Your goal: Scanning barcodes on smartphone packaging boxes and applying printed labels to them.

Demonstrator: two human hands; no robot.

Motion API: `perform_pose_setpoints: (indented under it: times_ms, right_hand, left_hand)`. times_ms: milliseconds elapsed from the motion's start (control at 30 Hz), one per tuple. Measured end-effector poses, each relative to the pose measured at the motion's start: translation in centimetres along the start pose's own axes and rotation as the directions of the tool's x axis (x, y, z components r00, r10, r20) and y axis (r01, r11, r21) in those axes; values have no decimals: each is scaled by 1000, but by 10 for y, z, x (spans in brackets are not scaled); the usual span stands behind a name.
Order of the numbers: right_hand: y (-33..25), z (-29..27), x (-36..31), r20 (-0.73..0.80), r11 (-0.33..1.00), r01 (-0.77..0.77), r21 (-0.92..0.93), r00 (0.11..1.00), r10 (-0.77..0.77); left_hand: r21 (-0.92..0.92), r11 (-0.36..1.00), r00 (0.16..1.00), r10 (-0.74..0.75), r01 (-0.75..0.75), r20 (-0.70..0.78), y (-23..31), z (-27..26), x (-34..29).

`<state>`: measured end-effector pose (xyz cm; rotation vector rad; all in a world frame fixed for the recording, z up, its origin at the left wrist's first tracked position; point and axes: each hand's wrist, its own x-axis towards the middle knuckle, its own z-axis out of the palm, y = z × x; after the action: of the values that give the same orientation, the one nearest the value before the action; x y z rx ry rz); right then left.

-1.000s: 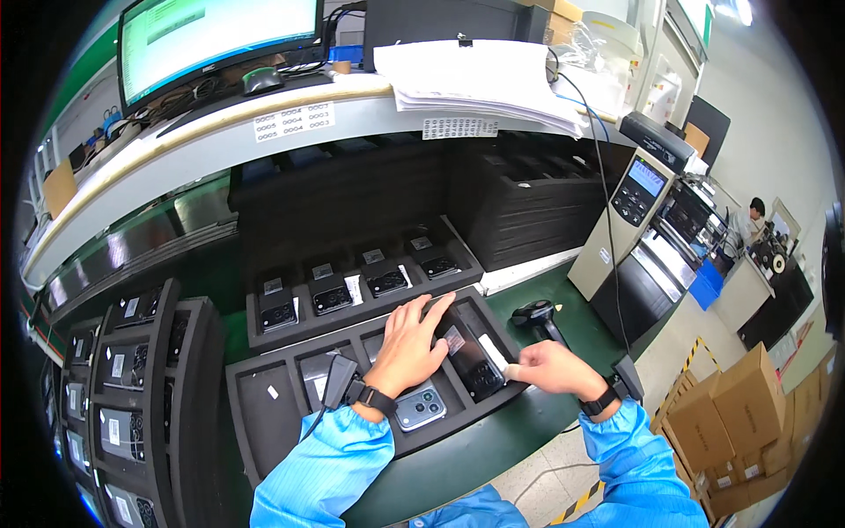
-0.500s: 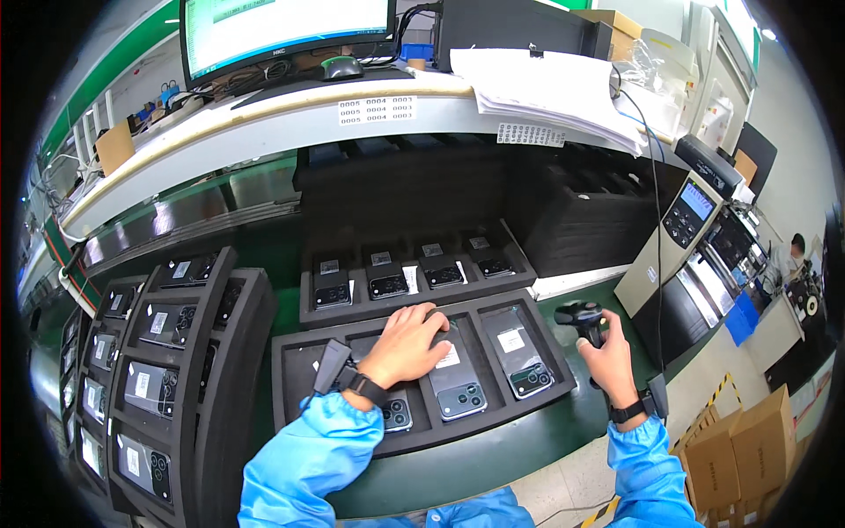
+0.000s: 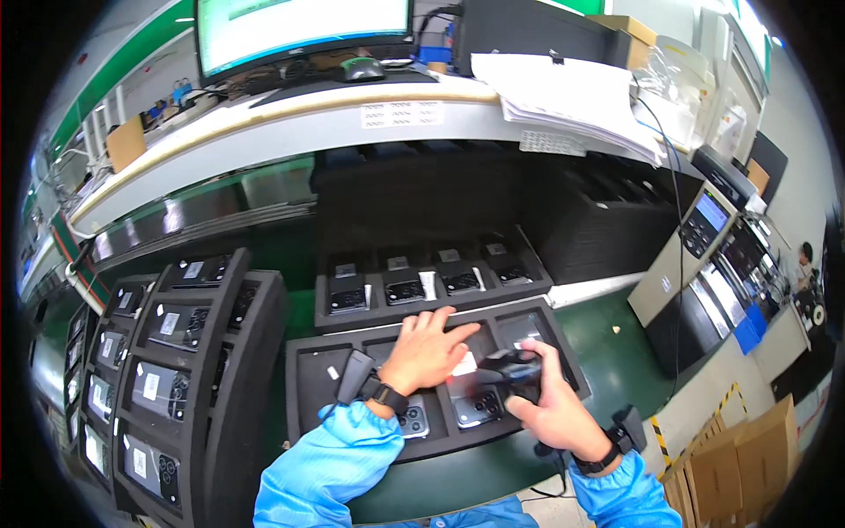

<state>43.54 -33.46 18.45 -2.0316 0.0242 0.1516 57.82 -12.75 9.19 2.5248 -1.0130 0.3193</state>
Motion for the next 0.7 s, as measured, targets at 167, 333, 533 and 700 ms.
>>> perform_pose_setpoints:
  times_ms: [167,333,533,700]
  right_hand:
    - [9,-13,-16,-27,998,-38,54,999,39]
    - [40,-58,-11,-260,995,-78,65,961,93]
    - [133,-102,34,-625,947,-85,-309,769,-135]
    - [174,-107,55,-664,946,-130,-296,740,-107]
  left_hand:
    - [5,1000,1000,-30,30,7,2,4,0]
    - [56,998,1000,-22,23,-21,4,7,2]
    - [-13,999,999,-34,34,-9,10,9,7]
    - [-320,943,994,-107,95,-19,8,0,13]
